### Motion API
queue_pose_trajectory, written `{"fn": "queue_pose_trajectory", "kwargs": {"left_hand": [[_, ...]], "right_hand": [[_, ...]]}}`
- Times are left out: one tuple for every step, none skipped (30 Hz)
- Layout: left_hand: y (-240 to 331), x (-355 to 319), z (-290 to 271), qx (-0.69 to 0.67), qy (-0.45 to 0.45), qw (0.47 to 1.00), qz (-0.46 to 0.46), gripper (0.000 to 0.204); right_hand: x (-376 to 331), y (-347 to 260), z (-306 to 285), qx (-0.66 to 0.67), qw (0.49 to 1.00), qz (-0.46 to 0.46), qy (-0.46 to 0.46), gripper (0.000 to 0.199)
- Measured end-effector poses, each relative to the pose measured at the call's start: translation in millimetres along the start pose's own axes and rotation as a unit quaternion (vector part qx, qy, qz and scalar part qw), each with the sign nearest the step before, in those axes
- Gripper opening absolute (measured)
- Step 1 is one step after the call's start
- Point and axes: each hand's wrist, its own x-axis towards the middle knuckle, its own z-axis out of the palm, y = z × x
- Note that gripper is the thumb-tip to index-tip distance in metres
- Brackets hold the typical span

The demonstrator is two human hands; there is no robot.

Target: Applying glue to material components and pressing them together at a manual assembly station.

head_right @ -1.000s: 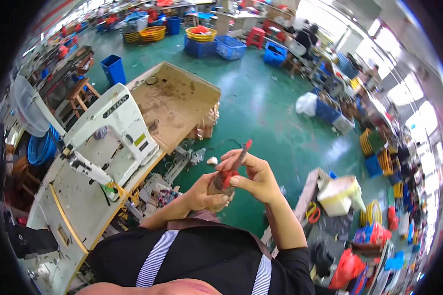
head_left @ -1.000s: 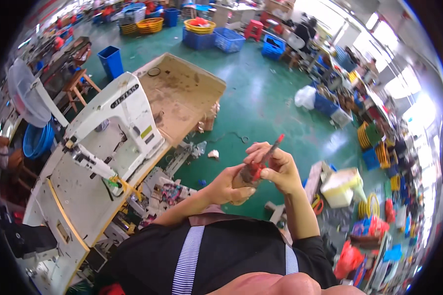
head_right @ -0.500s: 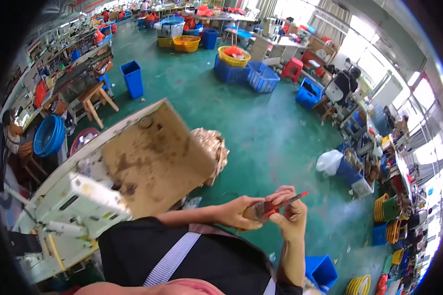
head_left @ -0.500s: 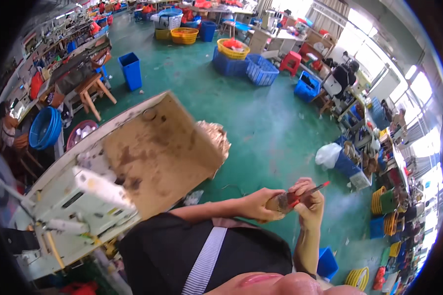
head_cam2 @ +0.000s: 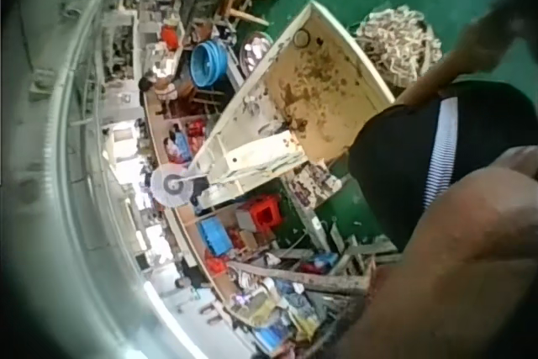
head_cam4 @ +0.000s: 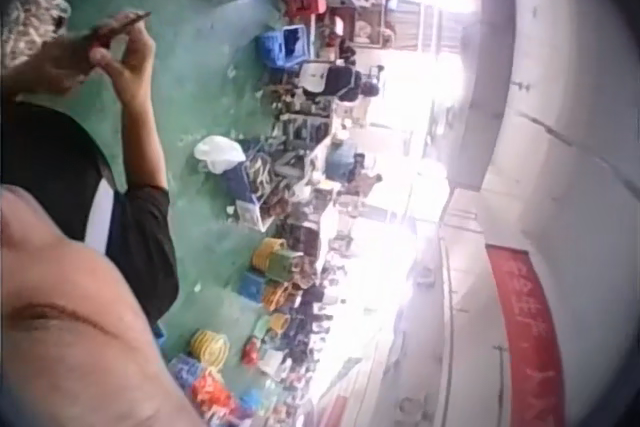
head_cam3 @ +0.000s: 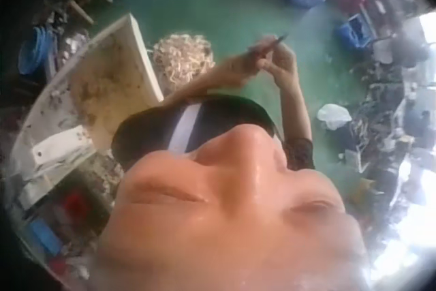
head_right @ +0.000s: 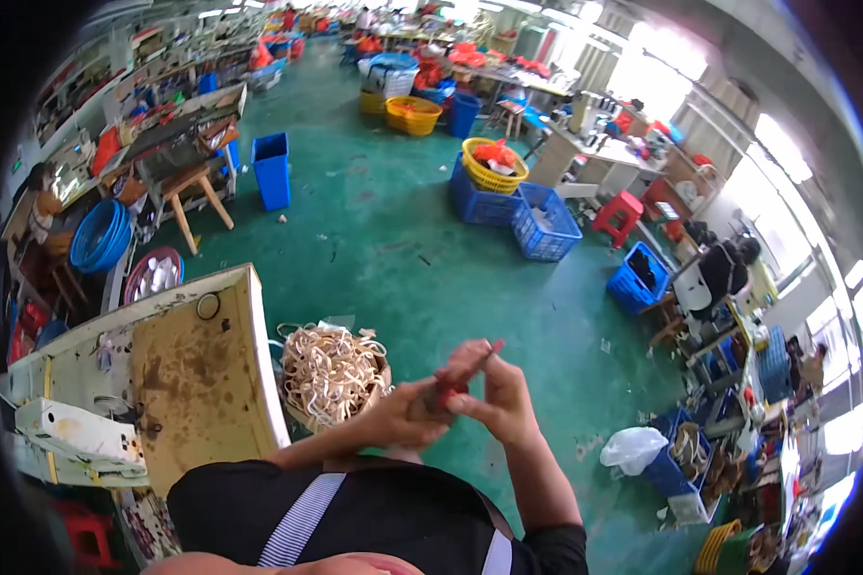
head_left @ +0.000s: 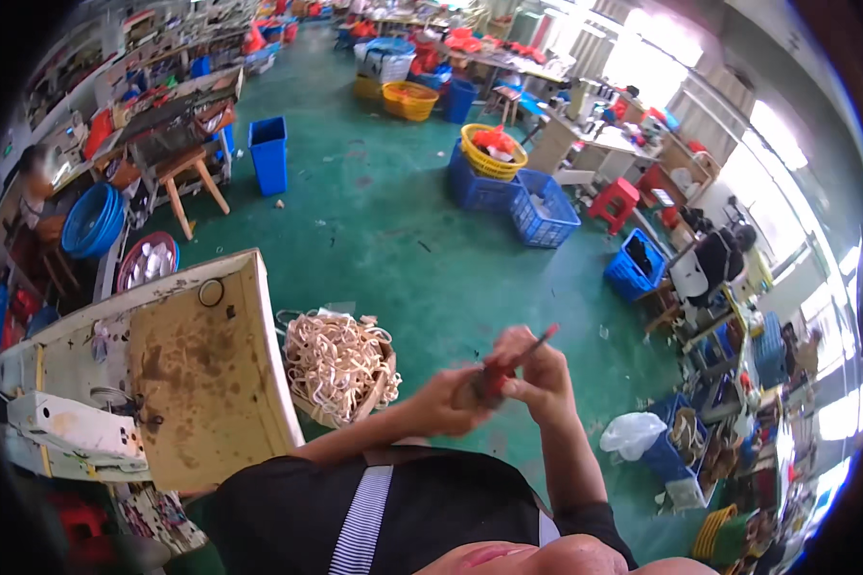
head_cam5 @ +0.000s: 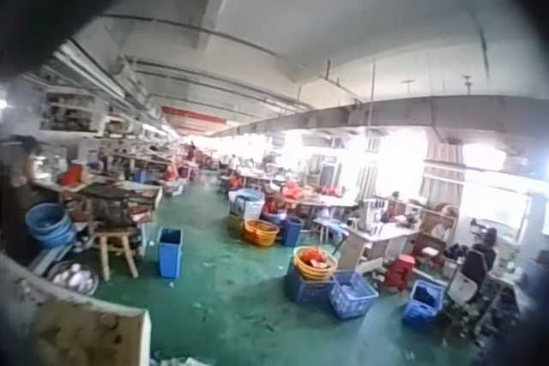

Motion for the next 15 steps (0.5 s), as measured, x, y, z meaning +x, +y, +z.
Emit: {"fn": "queue_pose_trajectory", "kwargs": {"left_hand": [[-2, 21, -7, -0.052, 0.017, 0.998, -0.018, 0.033], [-2, 51, -21, -0.101, 0.030, 0.994, -0.033, 0.035], [-14, 79, -41, -0.102, 0.040, 0.993, -0.038, 0.035], [-29, 106, -63, -0.148, 0.066, 0.986, -0.035, 0.038], [-46, 132, -76, -0.199, 0.092, 0.975, -0.031, 0.041], [-54, 168, -90, -0.197, 0.100, 0.975, -0.021, 0.041], [-61, 203, -104, -0.183, 0.098, 0.978, -0.023, 0.041], [-61, 235, -117, -0.168, 0.102, 0.980, -0.028, 0.042], [-62, 267, -131, -0.152, 0.105, 0.982, -0.034, 0.042], [-62, 300, -145, -0.136, 0.108, 0.984, -0.041, 0.043], [-63, 323, -156, -0.133, 0.118, 0.983, -0.047, 0.043], [-63, 347, -167, -0.133, 0.120, 0.983, -0.047, 0.043], [-64, 375, -185, -0.128, 0.118, 0.984, -0.044, 0.043], [-66, 403, -203, -0.124, 0.117, 0.985, -0.041, 0.043], [-68, 429, -221, -0.119, 0.116, 0.985, -0.038, 0.044]], "right_hand": [[25, 12, -23, 0.009, 0.999, -0.003, -0.034, 0.027], [58, 27, -49, 0.015, 0.998, -0.011, -0.066, 0.027], [95, 40, -68, 0.023, 0.997, -0.005, -0.071, 0.027], [133, 50, -85, 0.028, 0.996, -0.008, -0.089, 0.026], [157, 61, -106, 0.030, 0.994, -0.008, -0.107, 0.026], [184, 74, -133, 0.028, 0.992, -0.010, -0.120, 0.026], [209, 88, -161, 0.032, 0.992, -0.018, -0.118, 0.025], [235, 102, -187, 0.042, 0.992, -0.025, -0.120, 0.024], [262, 114, -212, 0.052, 0.991, -0.031, -0.121, 0.024], [292, 122, -236, 0.063, 0.990, -0.038, -0.120, 0.023], [312, 131, -254, 0.074, 0.989, -0.035, -0.123, 0.023], [334, 138, -274, 0.085, 0.986, -0.039, -0.136, 0.028], [361, 148, -293, 0.094, 0.983, -0.048, -0.148, 0.033], [388, 158, -311, 0.102, 0.980, -0.058, -0.161, 0.038], [415, 168, -326, 0.111, 0.976, -0.068, -0.174, 0.042]]}}
